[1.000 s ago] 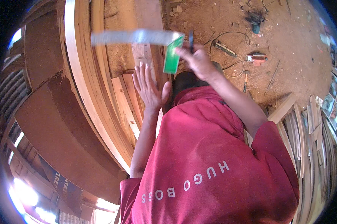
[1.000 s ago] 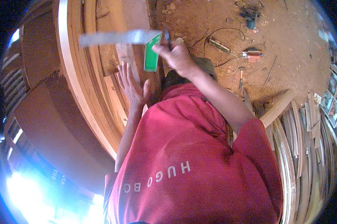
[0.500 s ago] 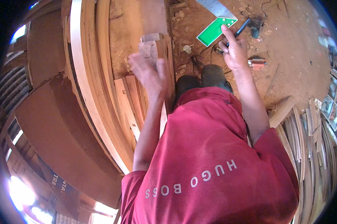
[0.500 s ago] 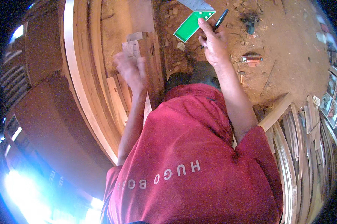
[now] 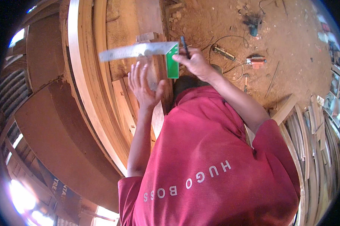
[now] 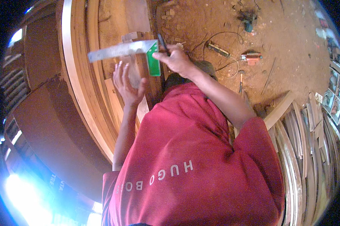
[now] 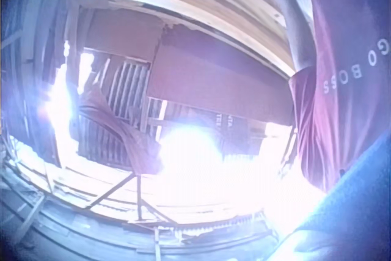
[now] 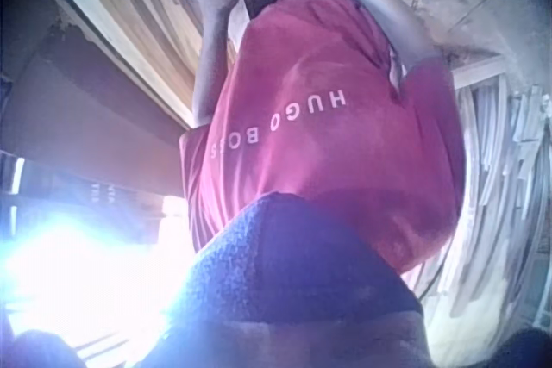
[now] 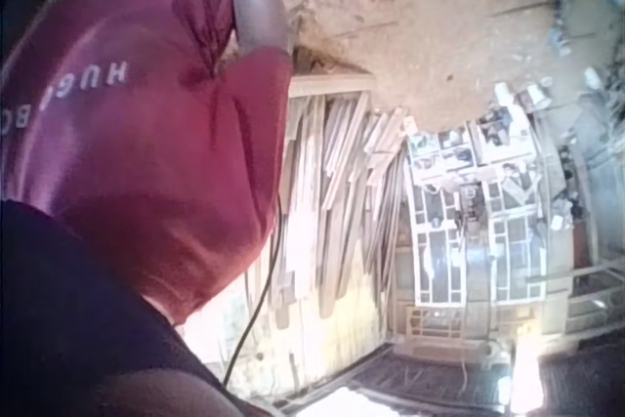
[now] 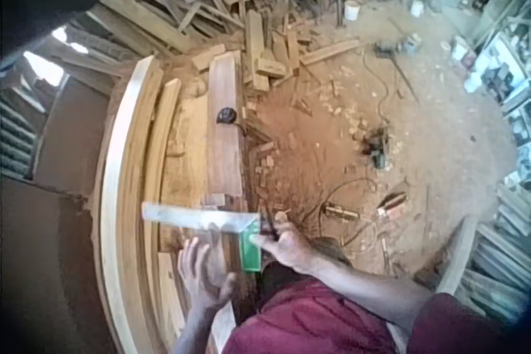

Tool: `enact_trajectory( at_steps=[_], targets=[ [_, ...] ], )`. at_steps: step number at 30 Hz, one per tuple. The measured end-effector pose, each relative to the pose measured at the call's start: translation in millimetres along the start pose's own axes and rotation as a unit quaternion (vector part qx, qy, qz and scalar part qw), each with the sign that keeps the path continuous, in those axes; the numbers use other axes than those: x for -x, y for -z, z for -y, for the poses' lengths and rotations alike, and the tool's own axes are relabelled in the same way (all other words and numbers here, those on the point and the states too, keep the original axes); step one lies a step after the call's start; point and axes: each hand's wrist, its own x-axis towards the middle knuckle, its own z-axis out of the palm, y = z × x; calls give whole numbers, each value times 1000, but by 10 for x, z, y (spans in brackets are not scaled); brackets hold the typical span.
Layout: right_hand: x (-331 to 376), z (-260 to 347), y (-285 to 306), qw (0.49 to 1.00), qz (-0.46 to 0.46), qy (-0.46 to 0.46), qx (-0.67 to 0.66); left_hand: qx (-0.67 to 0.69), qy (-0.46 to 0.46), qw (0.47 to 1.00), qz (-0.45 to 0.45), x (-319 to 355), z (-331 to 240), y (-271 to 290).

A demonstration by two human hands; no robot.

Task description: The person measures and marks wooden planks using a try square and a pen. They repeatedly position the square on different planks and draw lines along its edges to prepare for cutting.

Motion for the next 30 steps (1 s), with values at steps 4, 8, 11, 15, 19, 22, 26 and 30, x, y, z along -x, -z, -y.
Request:
enact_trajectory(
  at_steps=[4, 8, 11, 15, 19, 22, 26, 30],
  targets=[
    [89, -149, -330, 999, 44, -11, -22, -38, 2, 999, 35, 156, -107, -193],
    [117, -254, -399, 998, 30, -61, -13, -55, 8, 997, 52, 157, -161, -202],
    [103, -236, -390, 996, 32, -79, -12, -62, 16, 996, 66, 139, -193, -194],
    [50, -233, -457, 996, 20, -75, -33, -32, 57, 997, 36, 99, -169, -281],
    [27, -224, -439, 996, 27, -67, -55, -83, 48, 993, 74, 52, -222, -223],
    [48, -203, -462, 994, 10, -80, -70, -79, 54, 993, 76, 49, -228, -249],
    [33, -245, -477, 995, 16, -70, -62, -75, 68, 992, 80, 71, -212, -280],
    [46, -169, -471, 998, 8, -64, -28, -85, 69, 990, 94, 81, -186, -284]
  ],
)
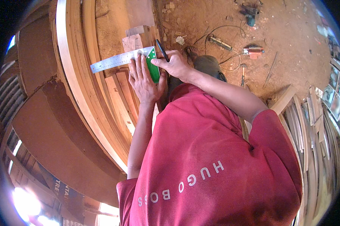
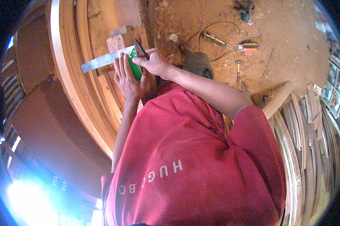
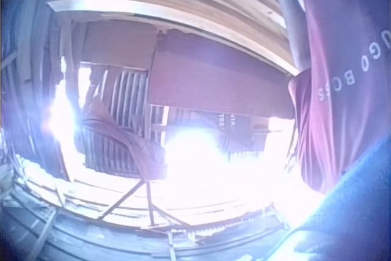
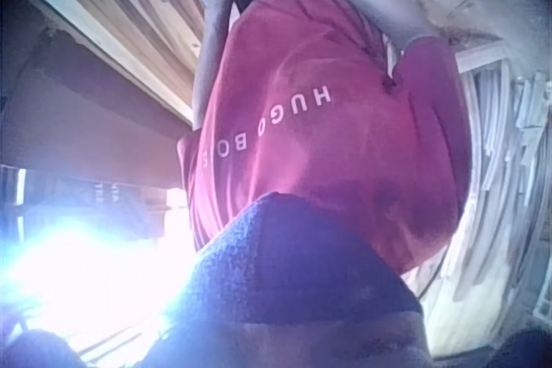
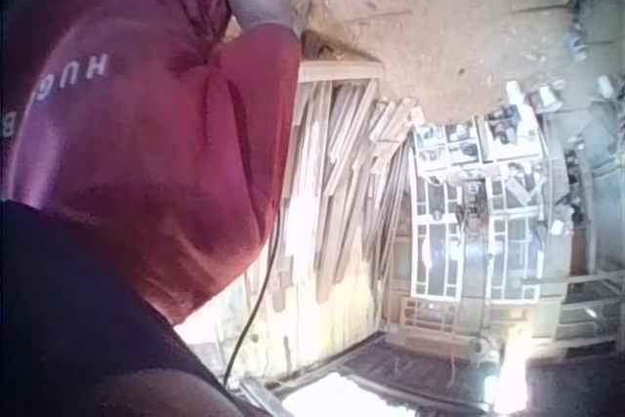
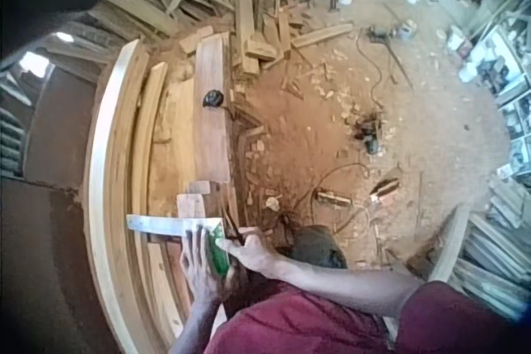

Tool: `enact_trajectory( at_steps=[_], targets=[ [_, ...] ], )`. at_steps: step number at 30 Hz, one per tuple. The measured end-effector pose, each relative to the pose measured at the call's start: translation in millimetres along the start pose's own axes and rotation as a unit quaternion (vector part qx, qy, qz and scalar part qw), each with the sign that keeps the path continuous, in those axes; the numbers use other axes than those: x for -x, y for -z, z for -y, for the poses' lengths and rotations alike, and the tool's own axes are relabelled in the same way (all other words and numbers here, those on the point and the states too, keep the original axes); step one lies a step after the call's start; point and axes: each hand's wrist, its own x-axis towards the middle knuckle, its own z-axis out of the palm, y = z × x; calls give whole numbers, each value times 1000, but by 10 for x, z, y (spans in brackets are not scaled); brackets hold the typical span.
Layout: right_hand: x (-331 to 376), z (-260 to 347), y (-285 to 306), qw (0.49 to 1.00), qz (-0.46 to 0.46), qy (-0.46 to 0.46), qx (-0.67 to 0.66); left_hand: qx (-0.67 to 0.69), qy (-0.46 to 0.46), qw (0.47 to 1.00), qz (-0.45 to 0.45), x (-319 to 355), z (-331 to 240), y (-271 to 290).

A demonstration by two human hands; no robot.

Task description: The person measures and marks wooden planks using a try square and a pen. They repeatedly position the square on different planks and draw lines along its edges to prepare for cutting.

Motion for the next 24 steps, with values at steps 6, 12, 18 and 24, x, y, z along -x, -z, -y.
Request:
enact_trajectory(
  at_steps=[6, 12, 18, 24],
  targets=[
    [-6, 4, 16, 1000, 6, 0, -2, -11, 3, 1000, 15, -23, -38, 40],
    [-3, -2, 4, 1000, 4, 5, -5, -5, 3, 1000, 4, -17, -9, -6],
    [-6, -26, 22, 1000, 5, 6, 3, -7, 2, 1000, 10, -21, -13, 7],
    [-21, -61, 12, 1000, -2, 4, -7, -9, 1, 1000, 14, -35, -28, 25]
  ],
)
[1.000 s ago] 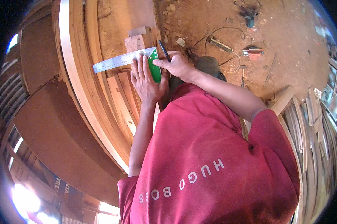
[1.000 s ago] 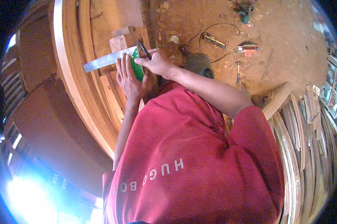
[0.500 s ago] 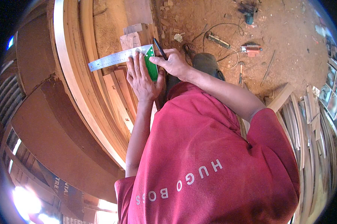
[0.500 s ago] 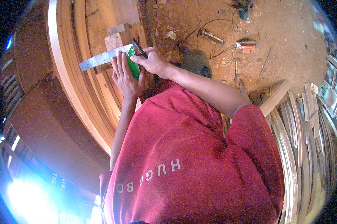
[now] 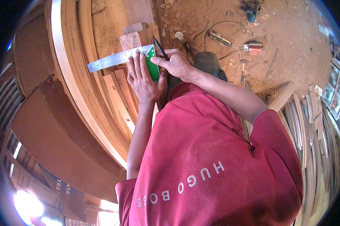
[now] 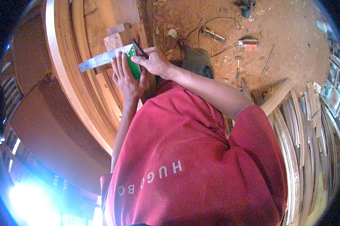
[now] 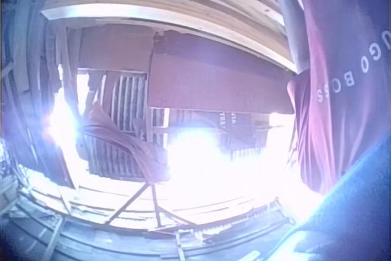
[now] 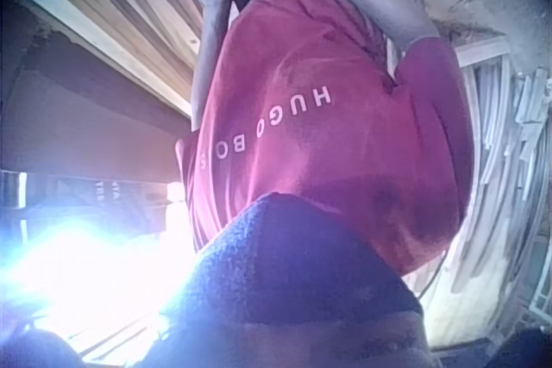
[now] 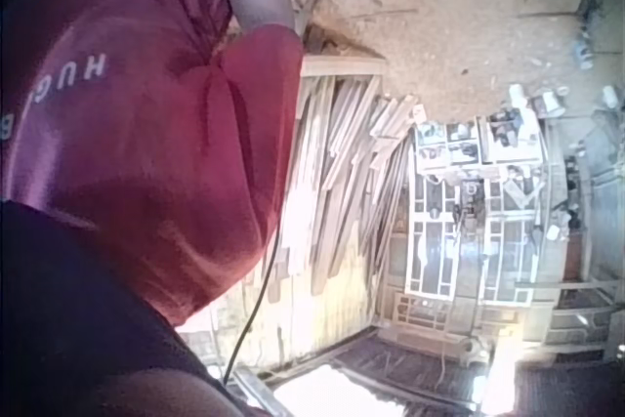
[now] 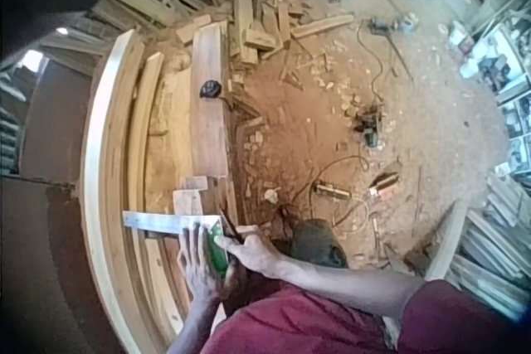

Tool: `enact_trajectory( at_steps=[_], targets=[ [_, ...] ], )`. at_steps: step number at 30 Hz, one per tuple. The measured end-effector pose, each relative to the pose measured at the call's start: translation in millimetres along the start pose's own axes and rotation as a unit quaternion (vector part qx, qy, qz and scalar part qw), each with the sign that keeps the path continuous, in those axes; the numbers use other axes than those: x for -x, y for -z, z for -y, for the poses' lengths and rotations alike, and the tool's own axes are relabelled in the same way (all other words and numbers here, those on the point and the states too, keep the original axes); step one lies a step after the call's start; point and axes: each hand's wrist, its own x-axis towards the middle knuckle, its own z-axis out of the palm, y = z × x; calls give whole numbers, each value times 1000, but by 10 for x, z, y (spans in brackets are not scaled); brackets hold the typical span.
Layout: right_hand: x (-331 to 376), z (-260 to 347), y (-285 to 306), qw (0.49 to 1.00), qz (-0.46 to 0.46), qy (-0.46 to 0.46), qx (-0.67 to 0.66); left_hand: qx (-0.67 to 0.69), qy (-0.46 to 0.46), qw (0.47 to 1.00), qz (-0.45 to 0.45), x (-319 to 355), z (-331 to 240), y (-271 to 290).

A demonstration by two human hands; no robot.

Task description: The person measures and marks wooden planks using a try square and a pen. They repeatedly position the square on different planks and draw lines along its edges to prepare for cutting.

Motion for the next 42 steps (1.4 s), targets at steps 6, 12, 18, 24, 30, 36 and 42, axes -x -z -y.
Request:
enact_trajectory(
  at_steps=[6, 12, 18, 24, 30, 36, 42],
  targets=[
    [-3, -13, 21, 1000, 5, 6, 19, 9, 1, 1000, -3, 4, 15, -20],
    [1, 14, 22, 1000, 11, -6, 16, 6, -1, 1000, -2, -5, 7, -8],
    [-1, 30, 22, 1000, 15, -25, -3, 20, 4, 1000, -9, -10, 3, -17],
    [-32, 113, 49, 997, 5, 13, 77, 3, 7, 1000, 0, -12, 8, -23],
    [-268, 341, 362, 968, -131, 108, 187, 17, 11, 1000, 6, 1, 11, -21],
    [-498, 988, 150, 879, -92, 281, 375, 3, 8, 1000, 6, 10, 32, -21],
    [-772, 991, -206, 835, 67, 286, 466, 21, 13, 1000, 15, 0, 29, 14]
  ],
)
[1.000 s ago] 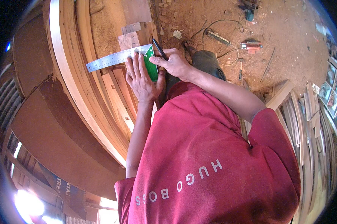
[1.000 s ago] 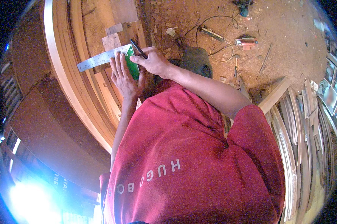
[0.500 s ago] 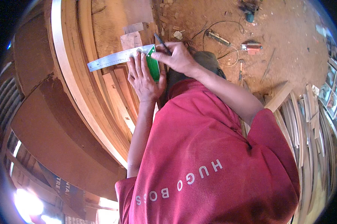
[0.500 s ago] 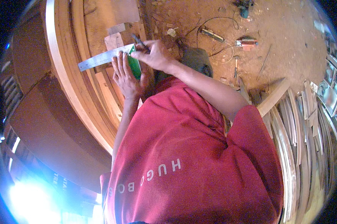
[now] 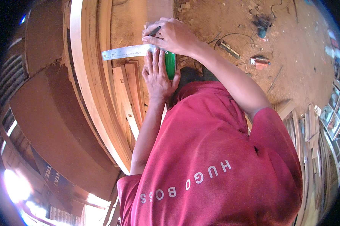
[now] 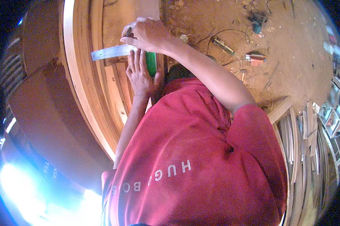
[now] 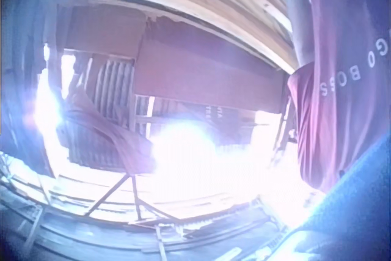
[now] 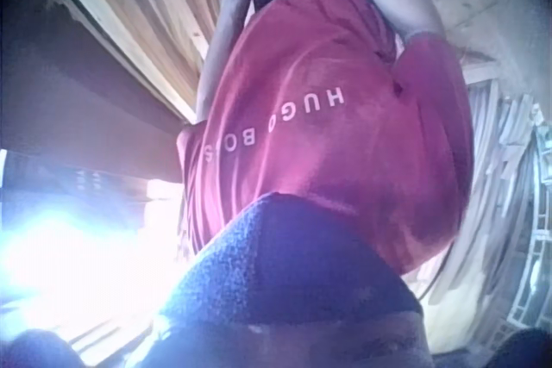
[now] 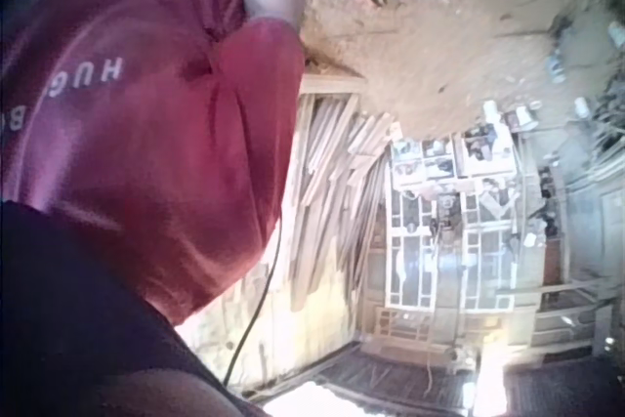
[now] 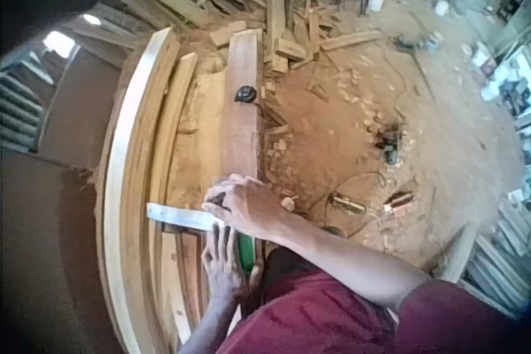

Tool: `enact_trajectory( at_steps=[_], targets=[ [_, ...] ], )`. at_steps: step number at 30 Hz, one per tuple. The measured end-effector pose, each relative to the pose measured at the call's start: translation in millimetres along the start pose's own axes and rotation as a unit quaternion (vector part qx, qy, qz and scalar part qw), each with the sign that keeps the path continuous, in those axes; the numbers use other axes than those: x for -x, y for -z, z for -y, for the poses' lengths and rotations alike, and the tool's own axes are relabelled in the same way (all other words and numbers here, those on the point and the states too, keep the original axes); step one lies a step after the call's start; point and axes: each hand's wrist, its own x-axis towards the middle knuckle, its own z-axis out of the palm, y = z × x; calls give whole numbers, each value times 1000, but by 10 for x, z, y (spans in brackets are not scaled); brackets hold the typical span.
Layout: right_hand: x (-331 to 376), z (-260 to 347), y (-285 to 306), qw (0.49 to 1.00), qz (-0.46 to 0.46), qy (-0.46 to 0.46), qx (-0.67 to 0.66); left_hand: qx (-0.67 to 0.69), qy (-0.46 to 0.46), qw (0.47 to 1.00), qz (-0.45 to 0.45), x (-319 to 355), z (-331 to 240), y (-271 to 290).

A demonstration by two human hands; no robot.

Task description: The person measures and marks wooden planks using a try square and a pen. They repeatedly position the square on different planks and draw lines along its edges to prepare for cutting.

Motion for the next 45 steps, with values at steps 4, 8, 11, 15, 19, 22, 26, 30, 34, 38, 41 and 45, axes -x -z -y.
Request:
enact_trajectory(
  at_steps=[4, 8, 11, 15, 19, 22, 26, 30, 34, 38, 41, 45],
  targets=[
    [-134, 59, -74, 996, 55, -3, 65, -20, 2, 1000, 3, 26, 3, 9],
    [-173, 17, -159, 993, 53, -1, 109, -23, 6, 1000, 9, 9, -21, 33],
    [-179, 82, -103, 992, 78, -8, 96, -17, 10, 1000, 7, 19, -10, 10],
    [-95, 30, 17, 988, 93, 0, 123, -14, 9, 1000, 7, 11, -26, 26],
    [49, 140, 402, 985, 115, -1, 126, -8, 14, 1000, 8, 19, -27, 62],
    [-14, 174, 436, 985, 112, 2, 129, -11, 17, 1000, 4, 2, -28, 54],
    [-254, 172, 143, 991, 93, 25, 97, -12, 12, 1000, 4, -10, -32, 62],
    [-299, 21, -76, 991, 117, 38, 59, -5, 13, 1000, 0, -3, -24, 78],
    [-116, 107, 288, 989, 132, 9, 62, -6, 18, 1000, 4, 9, -29, 66],
    [180, 7, 805, 981, 153, -51, 107, -3, 18, 1000, 13, -14, -48, 100],
    [371, -1, 1092, 988, 99, -112, 47, -3, 24, 1000, 12, 14, -45, 98],
    [586, 0, 1260, 984, 10, -174, 36, 1, 28, 1000, 8, 30, -71, 91]
  ],
)
